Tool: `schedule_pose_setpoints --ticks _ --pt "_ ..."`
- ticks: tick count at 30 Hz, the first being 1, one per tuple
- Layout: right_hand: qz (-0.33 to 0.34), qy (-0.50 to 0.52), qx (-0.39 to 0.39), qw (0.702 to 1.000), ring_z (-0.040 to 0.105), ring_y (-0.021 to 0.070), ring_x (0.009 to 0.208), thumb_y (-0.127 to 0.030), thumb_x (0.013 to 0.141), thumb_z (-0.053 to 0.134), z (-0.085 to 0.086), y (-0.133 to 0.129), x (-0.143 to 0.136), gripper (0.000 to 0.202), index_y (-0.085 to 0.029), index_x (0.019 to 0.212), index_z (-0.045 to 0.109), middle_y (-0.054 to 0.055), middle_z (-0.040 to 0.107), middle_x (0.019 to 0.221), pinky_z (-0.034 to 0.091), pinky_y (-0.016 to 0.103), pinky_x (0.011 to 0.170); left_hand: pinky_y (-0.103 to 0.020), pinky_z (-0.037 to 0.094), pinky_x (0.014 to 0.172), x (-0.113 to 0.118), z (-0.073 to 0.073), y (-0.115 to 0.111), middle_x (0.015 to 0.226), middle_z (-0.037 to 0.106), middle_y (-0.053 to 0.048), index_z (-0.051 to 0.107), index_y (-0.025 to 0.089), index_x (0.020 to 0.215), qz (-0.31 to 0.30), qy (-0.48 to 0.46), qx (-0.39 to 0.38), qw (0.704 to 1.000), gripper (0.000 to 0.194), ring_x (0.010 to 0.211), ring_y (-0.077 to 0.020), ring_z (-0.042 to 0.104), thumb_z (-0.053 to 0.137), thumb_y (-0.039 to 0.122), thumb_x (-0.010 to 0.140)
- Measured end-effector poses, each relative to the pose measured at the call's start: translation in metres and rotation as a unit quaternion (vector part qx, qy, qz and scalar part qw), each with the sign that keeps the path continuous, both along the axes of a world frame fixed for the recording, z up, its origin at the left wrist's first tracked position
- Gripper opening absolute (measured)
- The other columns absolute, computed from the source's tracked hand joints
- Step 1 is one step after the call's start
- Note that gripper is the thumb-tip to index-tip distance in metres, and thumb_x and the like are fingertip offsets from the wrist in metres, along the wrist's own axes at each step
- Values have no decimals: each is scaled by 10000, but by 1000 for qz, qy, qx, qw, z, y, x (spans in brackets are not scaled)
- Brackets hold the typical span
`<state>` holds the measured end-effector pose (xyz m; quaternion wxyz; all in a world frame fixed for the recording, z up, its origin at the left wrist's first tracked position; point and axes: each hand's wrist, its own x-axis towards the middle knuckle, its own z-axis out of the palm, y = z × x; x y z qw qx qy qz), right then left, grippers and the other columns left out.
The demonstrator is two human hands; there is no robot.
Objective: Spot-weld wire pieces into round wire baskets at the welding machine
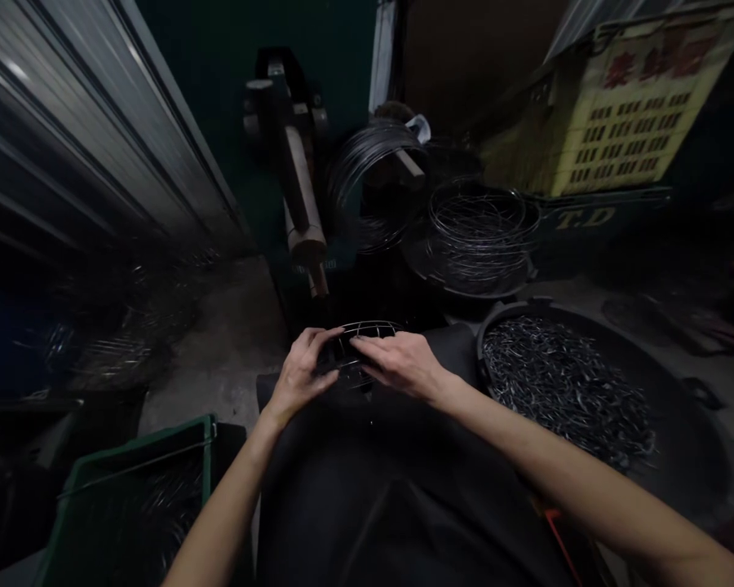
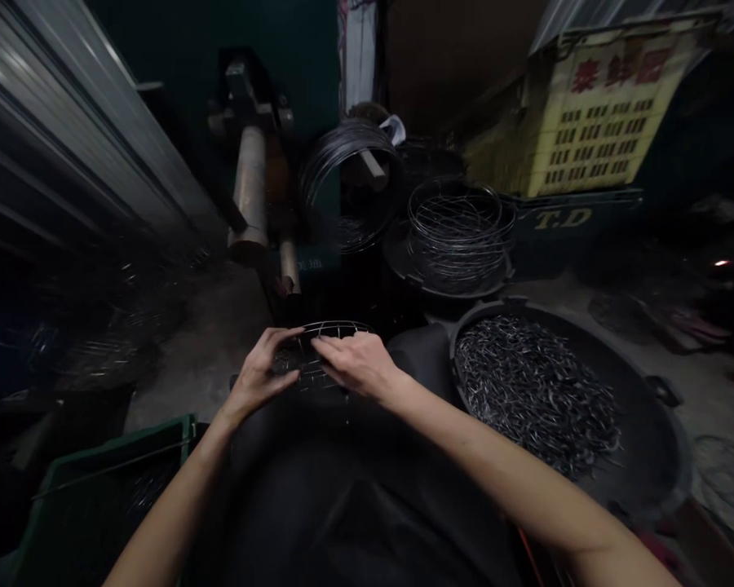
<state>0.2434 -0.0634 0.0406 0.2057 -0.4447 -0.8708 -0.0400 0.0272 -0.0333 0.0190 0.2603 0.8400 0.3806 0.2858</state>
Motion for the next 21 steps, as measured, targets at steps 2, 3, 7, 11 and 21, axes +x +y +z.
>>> schedule_pose_setpoints --ticks 2,3,7,11,21 --pt "23 -37 66 997 628 102 663 -205 873 556 -8 1 -2 257 -188 1113 648 44 721 1010 381 239 549 -387 466 941 -3 0 0 1128 509 -64 446 253 1287 10 -16 -5 1000 610 1059 -216 537 618 120 716" --pt "33 -42 95 994 608 88 637 -184 881 540 -10 2 -2 244 -191 1095 658 40 722 1006 365 242 548 -382 472 932 -5 0 0 1121 515 -62 451 253 1279 16 -25 -7 1000 607 1050 -213 543 620 116 713" --pt "68 -53 199 976 519 58 581 -146 881 535 -11 9 -2 269 -215 1108 662 12 702 1081 347 256 556 -360 482 914 -10 -2 4 1107 534 -56 452 249 1266 27 -52 0 998 600 1030 -201 559 638 111 713" --pt "82 -67 254 961 483 59 578 -149 871 560 -6 18 -5 250 -220 1081 676 -14 695 1100 351 264 551 -348 493 888 -12 1 10 1081 548 -54 459 240 1249 43 -63 26 997 564 999 -191 570 662 141 732" --pt "87 -63 222 969 487 67 577 -160 883 548 -7 33 -13 288 -252 1134 655 2 679 1140 339 273 557 -394 496 898 -21 -1 21 1109 542 -68 437 252 1248 53 -67 63 994 576 1048 -218 561 662 133 732"
